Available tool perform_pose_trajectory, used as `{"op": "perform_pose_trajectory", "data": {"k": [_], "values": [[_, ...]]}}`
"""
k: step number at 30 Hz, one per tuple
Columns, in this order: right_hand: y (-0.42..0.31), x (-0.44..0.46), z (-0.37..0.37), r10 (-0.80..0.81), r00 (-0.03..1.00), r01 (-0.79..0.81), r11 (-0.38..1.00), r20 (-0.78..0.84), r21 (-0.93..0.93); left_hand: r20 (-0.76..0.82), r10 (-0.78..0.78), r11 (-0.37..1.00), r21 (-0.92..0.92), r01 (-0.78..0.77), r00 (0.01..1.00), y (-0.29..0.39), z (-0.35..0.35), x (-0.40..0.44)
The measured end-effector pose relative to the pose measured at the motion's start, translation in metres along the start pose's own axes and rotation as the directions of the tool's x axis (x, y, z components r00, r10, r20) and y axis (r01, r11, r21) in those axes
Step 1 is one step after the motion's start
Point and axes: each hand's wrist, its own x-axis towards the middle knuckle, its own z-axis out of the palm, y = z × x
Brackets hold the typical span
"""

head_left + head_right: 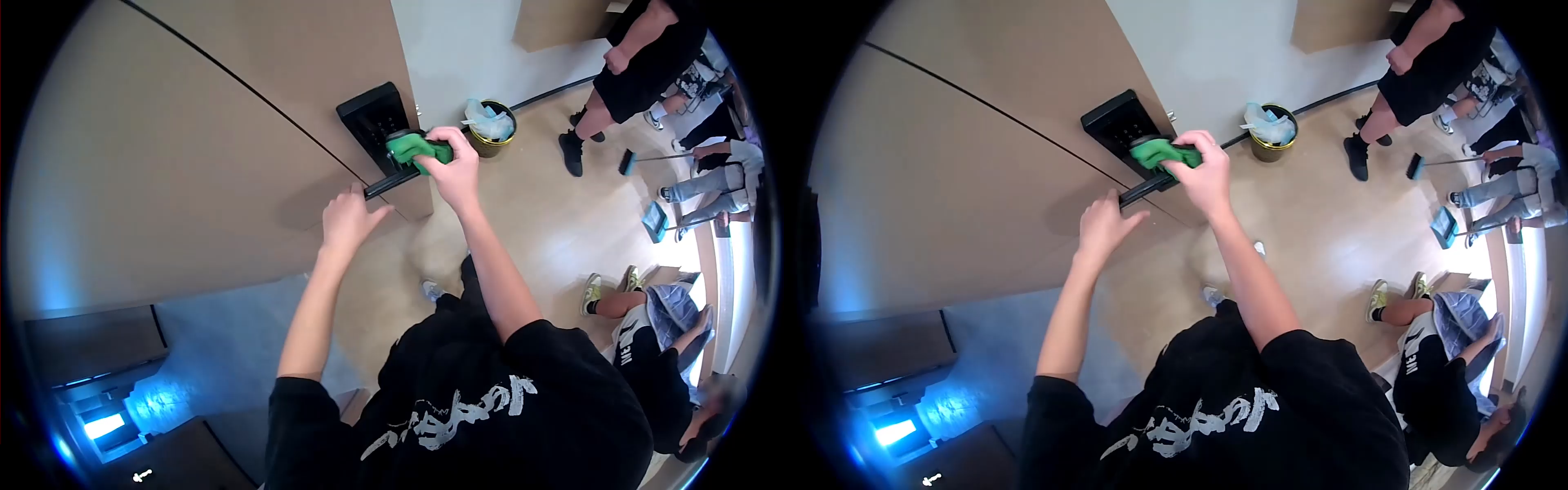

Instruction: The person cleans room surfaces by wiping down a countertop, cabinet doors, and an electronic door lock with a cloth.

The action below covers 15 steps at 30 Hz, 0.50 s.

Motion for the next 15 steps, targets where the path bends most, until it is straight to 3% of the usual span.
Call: {"op": "perform_pose_trajectory", "data": {"k": [1,2,3,5,8,11,13,15], "values": [[-0.010,0.004,0.008,0.005,1.000,-0.005,1.000,-0.011,0.009,0.112,-0.104,0.989,-0.089,0.114,0.988,0.001,-0.001,0.003],[-0.014,0.009,0.016,-0.034,0.999,0.034,0.999,-0.014,-0.033,-0.041,-0.022,0.999,-0.031,0.021,0.999,-0.003,0.005,0.005],[-0.012,0.015,0.021,-0.075,0.997,0.073,0.994,-0.017,-0.079,-0.033,-0.013,1.000,-0.021,0.012,0.999,-0.006,0.011,0.008],[0.018,0.008,0.025,-0.011,0.999,0.006,0.994,-0.040,-0.111,-0.007,-0.024,0.998,-0.058,0.023,1.000,-0.006,0.011,0.015],[0.064,0.004,0.014,0.314,0.945,-0.314,0.949,0.096,-0.012,0.061,-0.041,0.997,-0.065,0.045,0.997,-0.008,0.009,0.020],[0.116,-0.032,0.026,0.234,0.971,-0.235,0.972,0.048,0.010,0.087,-0.008,0.999,0.037,0.005,0.996,0.004,-0.003,0.020],[0.129,-0.054,0.042,0.522,0.853,-0.495,0.819,-0.018,0.291,0.127,-0.004,1.000,0.010,0.002,0.992,0.010,-0.009,0.025],[0.110,-0.048,0.044,0.601,0.797,-0.535,0.747,-0.057,0.395,0.136,-0.070,0.998,0.006,0.070,0.988,0.016,-0.018,0.031]]}}
